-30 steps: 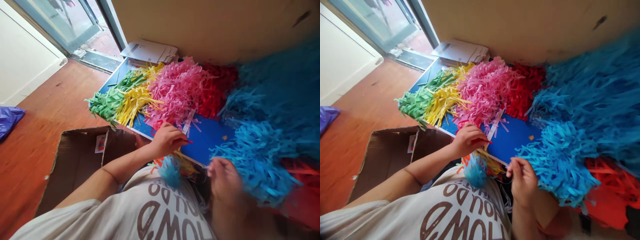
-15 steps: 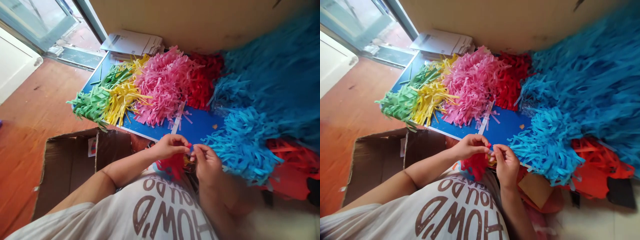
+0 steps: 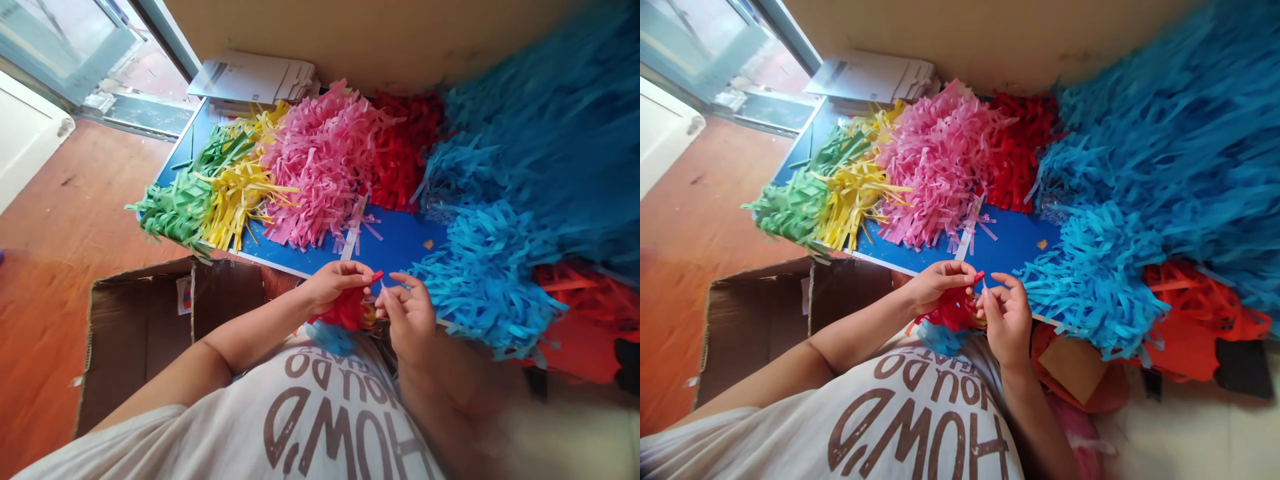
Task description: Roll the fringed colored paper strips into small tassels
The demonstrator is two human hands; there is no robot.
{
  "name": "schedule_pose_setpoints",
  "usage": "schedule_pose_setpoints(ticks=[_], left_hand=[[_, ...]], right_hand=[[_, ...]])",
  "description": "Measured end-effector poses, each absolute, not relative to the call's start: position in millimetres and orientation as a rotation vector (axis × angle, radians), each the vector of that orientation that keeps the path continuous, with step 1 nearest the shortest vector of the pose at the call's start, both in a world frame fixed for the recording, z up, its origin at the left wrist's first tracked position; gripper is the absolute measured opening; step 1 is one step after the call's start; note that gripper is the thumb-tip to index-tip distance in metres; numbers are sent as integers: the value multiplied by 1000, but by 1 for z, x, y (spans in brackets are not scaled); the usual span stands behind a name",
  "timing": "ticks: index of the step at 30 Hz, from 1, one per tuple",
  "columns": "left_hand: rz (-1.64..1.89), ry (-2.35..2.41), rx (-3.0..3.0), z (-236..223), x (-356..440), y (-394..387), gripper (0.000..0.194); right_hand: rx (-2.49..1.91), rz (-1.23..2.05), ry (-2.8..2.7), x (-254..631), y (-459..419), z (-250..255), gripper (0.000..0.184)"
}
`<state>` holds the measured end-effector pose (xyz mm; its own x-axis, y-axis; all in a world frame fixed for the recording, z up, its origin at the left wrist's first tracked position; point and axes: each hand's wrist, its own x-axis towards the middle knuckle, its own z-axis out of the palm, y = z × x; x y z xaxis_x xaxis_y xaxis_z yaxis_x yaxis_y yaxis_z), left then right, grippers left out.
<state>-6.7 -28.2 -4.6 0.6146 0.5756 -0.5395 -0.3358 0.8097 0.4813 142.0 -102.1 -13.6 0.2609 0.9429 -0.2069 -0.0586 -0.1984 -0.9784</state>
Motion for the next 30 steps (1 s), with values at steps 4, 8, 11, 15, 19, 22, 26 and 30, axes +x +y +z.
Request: schedule_pose_setpoints(ticks=[4, 8, 11, 15, 19, 22, 26, 30], left_hand=[[553, 758, 380, -6, -7, -29, 42], [556, 766, 396, -7, -7, -30, 42], [551, 758, 403, -8, -7, -31, 42], [565, 787, 494, -9, -7, -32, 42], [600, 854, 632, -9, -7, -33, 44], [585, 874, 615, -9, -7, -33, 46], [566, 852, 577, -10, -7, -35, 45], [569, 853, 625, -11, -6, -37, 45]], right_hand=[[-1453, 1148, -901, 141, -106, -10, 28], [-1473, 1109, -932, 140, -110, -8, 28], [-1471, 1106, -935, 140, -110, -9, 27], [-1485, 1112, -975, 142, -108, -13, 30], [-1505, 1110, -1029, 147, -108, -16, 30], [-1483, 1102, -1066, 148, -111, -15, 29], [-1446, 1090, -1125, 146, -114, -12, 27], [-1414, 1102, -1159, 146, -116, -14, 28]])
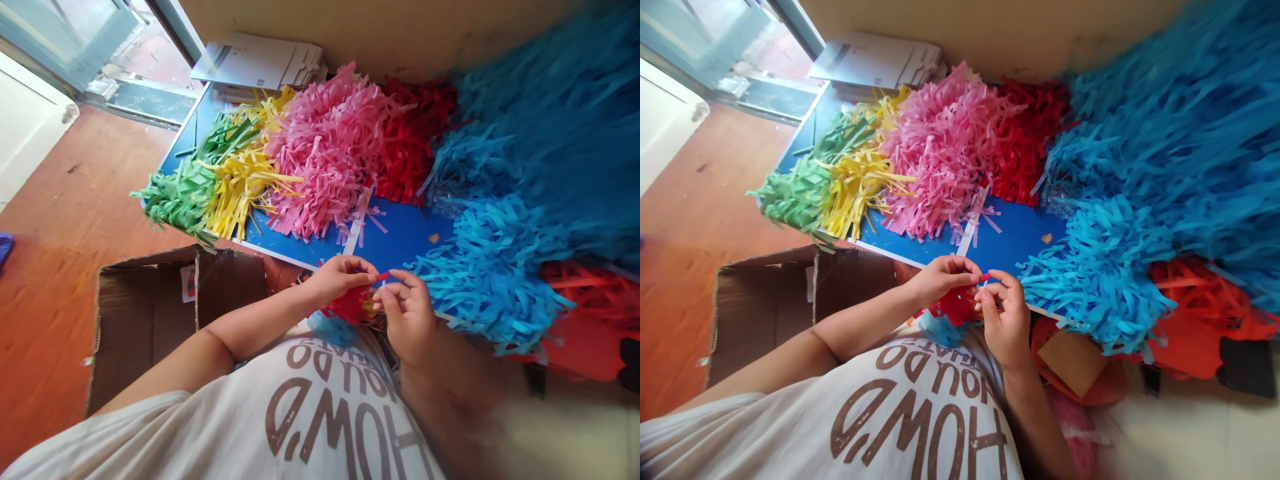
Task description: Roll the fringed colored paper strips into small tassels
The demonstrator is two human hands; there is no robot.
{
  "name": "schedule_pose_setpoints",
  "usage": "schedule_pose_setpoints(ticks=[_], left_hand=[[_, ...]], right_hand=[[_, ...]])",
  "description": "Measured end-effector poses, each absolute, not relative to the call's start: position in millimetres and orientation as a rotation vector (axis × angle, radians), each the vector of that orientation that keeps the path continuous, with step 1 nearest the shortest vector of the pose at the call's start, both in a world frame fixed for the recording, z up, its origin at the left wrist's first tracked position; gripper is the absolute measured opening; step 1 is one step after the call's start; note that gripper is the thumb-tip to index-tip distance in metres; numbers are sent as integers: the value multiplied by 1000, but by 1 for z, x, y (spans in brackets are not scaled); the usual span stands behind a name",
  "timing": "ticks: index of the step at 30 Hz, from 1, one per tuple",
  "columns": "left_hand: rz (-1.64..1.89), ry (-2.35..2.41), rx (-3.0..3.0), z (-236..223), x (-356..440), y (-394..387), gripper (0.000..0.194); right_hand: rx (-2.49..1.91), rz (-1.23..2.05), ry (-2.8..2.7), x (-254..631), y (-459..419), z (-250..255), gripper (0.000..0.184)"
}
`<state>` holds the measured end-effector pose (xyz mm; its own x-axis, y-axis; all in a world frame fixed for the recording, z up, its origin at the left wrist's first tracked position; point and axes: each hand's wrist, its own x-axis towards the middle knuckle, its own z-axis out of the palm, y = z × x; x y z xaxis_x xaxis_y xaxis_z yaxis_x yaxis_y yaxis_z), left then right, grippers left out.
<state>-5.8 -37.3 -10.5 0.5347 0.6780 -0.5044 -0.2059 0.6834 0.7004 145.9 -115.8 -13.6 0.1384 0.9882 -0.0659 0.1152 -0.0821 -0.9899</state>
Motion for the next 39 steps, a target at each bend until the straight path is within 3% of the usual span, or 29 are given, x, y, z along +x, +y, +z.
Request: schedule_pose_setpoints(ticks=[39], left_hand=[[471, 709, 378, -14, -3, -38, 43]], right_hand=[[-1467, 1063, -899, 144, -113, -16, 21]])
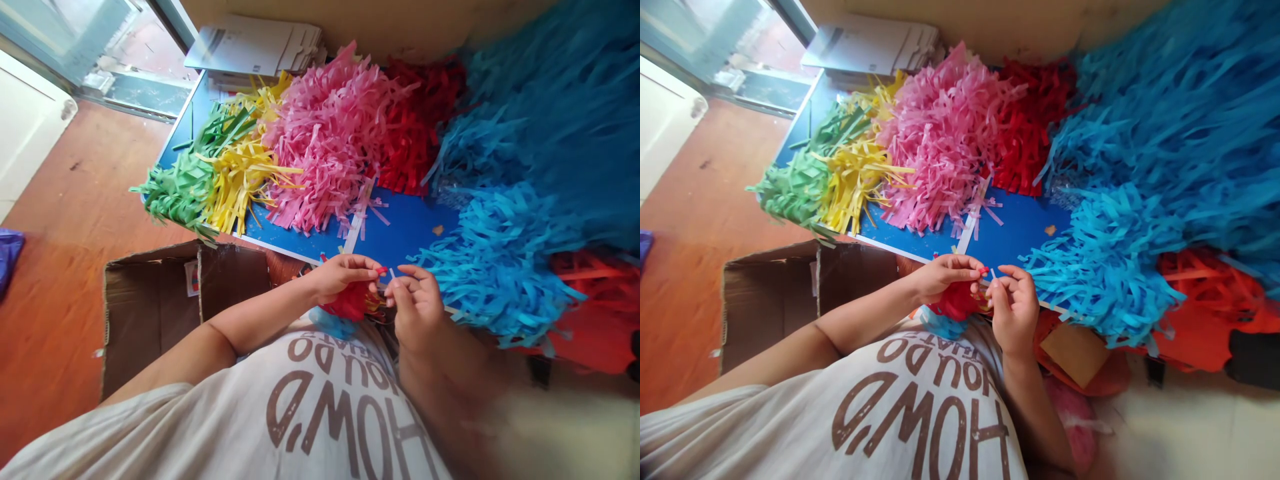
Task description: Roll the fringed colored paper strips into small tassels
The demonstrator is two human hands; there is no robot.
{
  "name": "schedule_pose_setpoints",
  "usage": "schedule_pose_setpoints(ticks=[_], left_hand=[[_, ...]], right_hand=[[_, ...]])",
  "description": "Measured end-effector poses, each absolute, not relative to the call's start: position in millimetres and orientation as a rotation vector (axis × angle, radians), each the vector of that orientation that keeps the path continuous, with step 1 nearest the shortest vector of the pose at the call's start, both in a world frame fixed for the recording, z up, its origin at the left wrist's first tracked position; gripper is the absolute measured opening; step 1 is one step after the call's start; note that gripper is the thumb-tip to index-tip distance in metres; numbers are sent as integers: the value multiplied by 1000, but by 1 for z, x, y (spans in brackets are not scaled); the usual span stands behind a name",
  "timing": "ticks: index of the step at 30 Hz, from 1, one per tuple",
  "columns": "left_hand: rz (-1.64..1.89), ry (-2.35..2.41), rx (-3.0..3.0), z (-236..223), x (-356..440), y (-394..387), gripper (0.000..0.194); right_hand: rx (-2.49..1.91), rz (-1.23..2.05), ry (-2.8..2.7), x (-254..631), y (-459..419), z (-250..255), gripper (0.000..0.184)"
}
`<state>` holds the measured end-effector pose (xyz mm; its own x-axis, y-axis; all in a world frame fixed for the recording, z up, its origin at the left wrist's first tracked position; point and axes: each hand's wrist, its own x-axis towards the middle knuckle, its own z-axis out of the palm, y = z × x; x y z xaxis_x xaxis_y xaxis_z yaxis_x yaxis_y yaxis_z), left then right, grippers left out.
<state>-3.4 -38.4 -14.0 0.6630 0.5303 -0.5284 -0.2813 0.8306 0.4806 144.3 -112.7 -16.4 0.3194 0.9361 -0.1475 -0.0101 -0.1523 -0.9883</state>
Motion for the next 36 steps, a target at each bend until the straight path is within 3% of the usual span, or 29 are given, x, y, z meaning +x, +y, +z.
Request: schedule_pose_setpoints(ticks=[5, 19, 22, 27, 32, 36], left_hand=[[509, 719, 296, -13, -3, -38, 37], [533, 744, 490, -16, -3, -39, 42], [558, 788, 683, -16, -5, -39, 40], [625, 898, 1332, -14, -10, -37, 18], [545, 1023, 1662, -6, -8, -43, 16], [473, 980, 1944, 6, -7, -47, 16]], right_hand=[[-1432, 1094, -893, 143, -114, -14, 22], [-1438, 1138, -935, 143, -110, -19, 24], [-1419, 1183, -976, 148, -109, -22, 27], [-1402, 1296, -1021, 155, -107, -30, 33], [-1578, 1125, -1237, 157, -111, -29, 18], [-1421, 885, -1137, 200, -112, -9, 22]])
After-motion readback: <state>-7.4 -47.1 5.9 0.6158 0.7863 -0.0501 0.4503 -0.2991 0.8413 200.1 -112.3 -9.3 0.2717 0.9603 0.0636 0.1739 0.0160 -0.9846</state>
